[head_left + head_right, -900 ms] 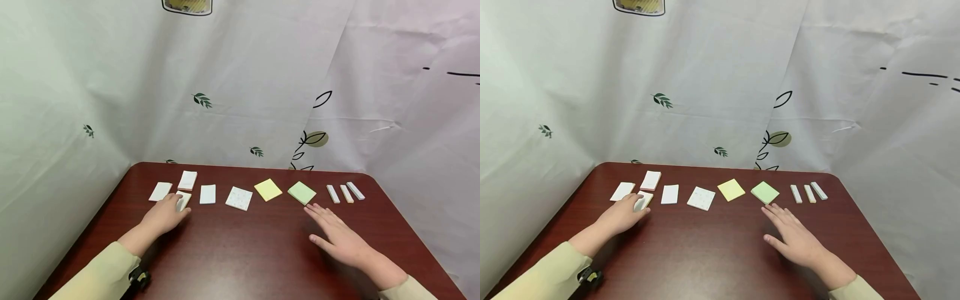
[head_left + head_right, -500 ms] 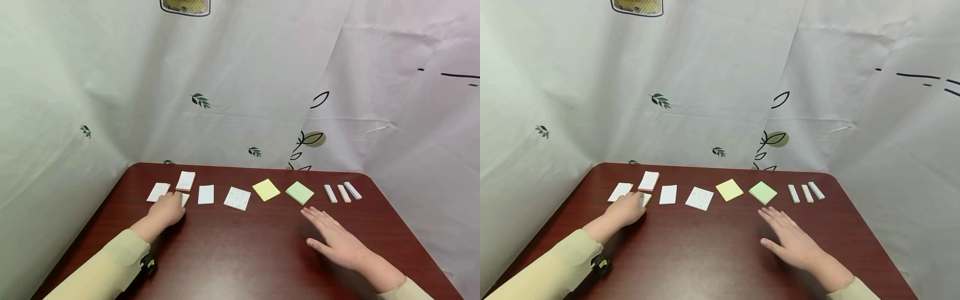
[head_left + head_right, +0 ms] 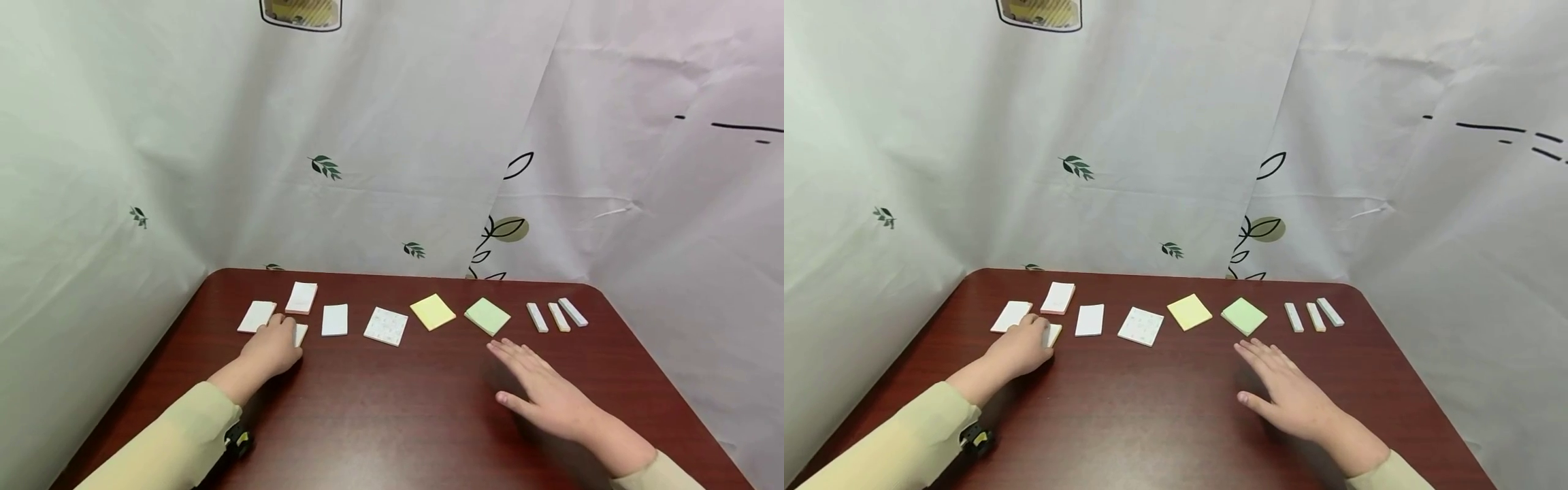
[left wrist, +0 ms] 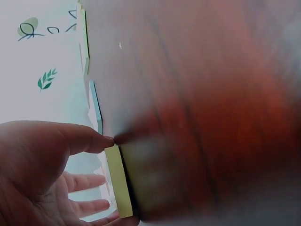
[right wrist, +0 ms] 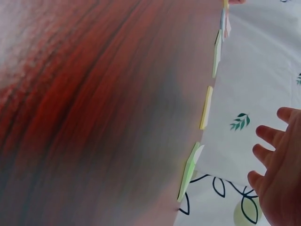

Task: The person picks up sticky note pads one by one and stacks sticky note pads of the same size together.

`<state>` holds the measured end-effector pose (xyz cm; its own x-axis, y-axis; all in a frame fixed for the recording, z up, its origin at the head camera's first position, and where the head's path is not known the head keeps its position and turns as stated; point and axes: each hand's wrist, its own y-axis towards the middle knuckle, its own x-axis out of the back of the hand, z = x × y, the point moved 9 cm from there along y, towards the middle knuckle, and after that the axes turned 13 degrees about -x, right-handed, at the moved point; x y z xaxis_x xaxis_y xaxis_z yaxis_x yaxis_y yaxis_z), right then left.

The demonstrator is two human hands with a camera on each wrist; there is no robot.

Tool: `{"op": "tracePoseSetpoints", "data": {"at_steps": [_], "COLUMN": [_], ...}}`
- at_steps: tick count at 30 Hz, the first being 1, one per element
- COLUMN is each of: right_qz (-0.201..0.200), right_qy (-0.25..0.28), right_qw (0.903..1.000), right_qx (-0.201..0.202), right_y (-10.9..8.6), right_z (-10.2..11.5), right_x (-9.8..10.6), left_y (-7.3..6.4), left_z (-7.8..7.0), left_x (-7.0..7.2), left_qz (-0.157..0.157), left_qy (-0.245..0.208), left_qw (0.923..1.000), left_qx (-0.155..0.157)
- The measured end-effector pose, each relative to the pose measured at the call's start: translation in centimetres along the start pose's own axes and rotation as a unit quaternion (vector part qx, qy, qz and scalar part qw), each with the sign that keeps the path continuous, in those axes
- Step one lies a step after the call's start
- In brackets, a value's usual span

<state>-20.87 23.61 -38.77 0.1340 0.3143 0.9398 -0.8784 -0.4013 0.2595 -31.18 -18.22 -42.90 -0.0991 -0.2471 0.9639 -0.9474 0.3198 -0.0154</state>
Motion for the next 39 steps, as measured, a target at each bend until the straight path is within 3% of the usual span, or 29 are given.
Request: {"op": "tracePoseSetpoints", "data": {"at_steps": [5,10,22,35,39], "right_qz": [-0.001,-0.002,0.01,0.006,0.003], "right_qy": [0.004,0.007,-0.001,-0.003,-0.007], "right_qw": [1.0,0.9998,0.9997,0.9997,0.9999], "right_qx": [0.007,0.018,0.021,0.022,0.015], "right_y": [0.2,0.1,-0.5,-0.7,-0.8], "right_z": [0.4,0.9,0.9,0.6,0.5], "right_x": [-0.2,-0.2,-0.1,0.5,0.5], "left_y": [-0.9,-1.6,-3.1,-4.6,-4.9], "left_z": [-1.0,-1.9,-3.9,-7.8,-8.7], "left_x": [0.1,-0.3,-0.9,-1.2,-1.5], "left_qz": [0.001,0.037,0.1,0.069,0.069], "left_qy": [0.008,0.017,-0.014,0.004,0.006], "left_qw": [0.9997,0.9983,0.9913,0.9877,0.9872], "left_qx": [-0.022,-0.043,-0.084,-0.14,-0.144]}}
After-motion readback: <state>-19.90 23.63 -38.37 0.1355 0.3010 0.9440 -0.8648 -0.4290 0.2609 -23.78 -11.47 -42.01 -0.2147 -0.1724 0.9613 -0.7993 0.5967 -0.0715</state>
